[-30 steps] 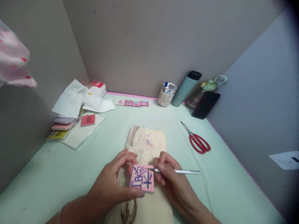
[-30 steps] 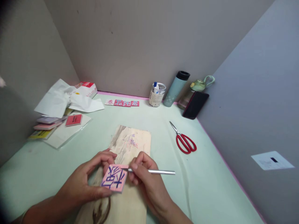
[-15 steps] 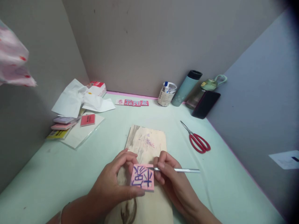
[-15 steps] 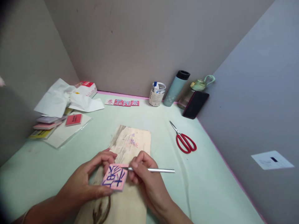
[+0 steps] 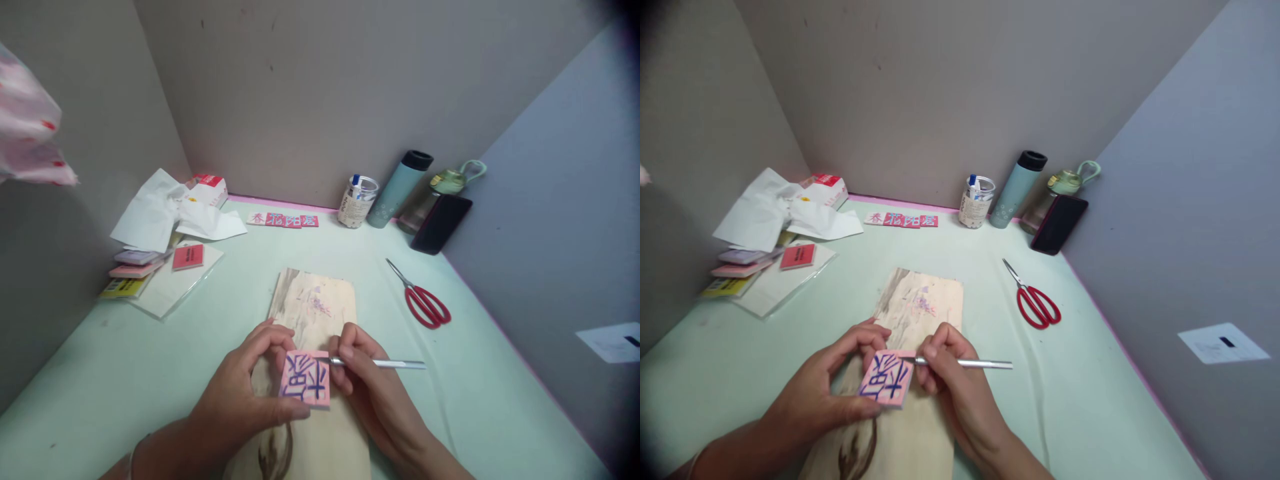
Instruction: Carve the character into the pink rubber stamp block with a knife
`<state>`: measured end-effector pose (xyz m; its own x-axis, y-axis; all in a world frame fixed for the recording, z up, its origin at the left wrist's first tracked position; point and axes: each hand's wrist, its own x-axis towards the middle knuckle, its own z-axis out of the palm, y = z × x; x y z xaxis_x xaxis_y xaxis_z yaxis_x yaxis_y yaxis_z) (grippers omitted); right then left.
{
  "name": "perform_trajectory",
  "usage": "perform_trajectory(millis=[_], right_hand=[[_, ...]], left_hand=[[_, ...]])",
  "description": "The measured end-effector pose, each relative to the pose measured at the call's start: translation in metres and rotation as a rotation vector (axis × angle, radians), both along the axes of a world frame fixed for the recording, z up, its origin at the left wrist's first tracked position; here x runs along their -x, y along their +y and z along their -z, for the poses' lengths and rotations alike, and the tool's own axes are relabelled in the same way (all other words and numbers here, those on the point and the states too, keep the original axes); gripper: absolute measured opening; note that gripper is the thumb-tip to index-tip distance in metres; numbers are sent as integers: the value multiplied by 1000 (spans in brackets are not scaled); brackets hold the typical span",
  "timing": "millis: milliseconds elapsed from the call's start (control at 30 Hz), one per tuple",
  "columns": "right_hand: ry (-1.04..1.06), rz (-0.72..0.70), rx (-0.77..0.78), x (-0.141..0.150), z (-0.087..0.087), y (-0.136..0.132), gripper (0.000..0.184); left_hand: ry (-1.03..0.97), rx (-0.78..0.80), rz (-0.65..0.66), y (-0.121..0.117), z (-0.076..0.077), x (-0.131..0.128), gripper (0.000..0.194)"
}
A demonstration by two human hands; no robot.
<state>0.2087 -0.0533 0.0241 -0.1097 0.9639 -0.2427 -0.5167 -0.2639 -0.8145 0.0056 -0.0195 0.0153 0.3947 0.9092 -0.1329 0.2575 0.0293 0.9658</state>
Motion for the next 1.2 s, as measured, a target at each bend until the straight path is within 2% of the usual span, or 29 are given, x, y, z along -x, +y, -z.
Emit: perform_trajectory(millis=[400,767,867,1033,1100,1200], right_hand=[[34,0,9,-1,0,1,36],[14,22,-15,-1,-2,1,39],[-63,77,-33,-6,-2,2,40],[-331,187,-54,-10,-4,0,50],[-418,238,-91,-9,-6,-1,43],[-463,276,-131,-5,-6,-3,30]], left_hand=[[-5,-24,20,0,15,0,46],[4,-110,4,-1,14,1,44],[39,-213,-15,1,18,4,44],[127,-588,25,7,23,8,48],[162,-680,49,9,22,10,48],[203,-725,58,10,20,11,46]])
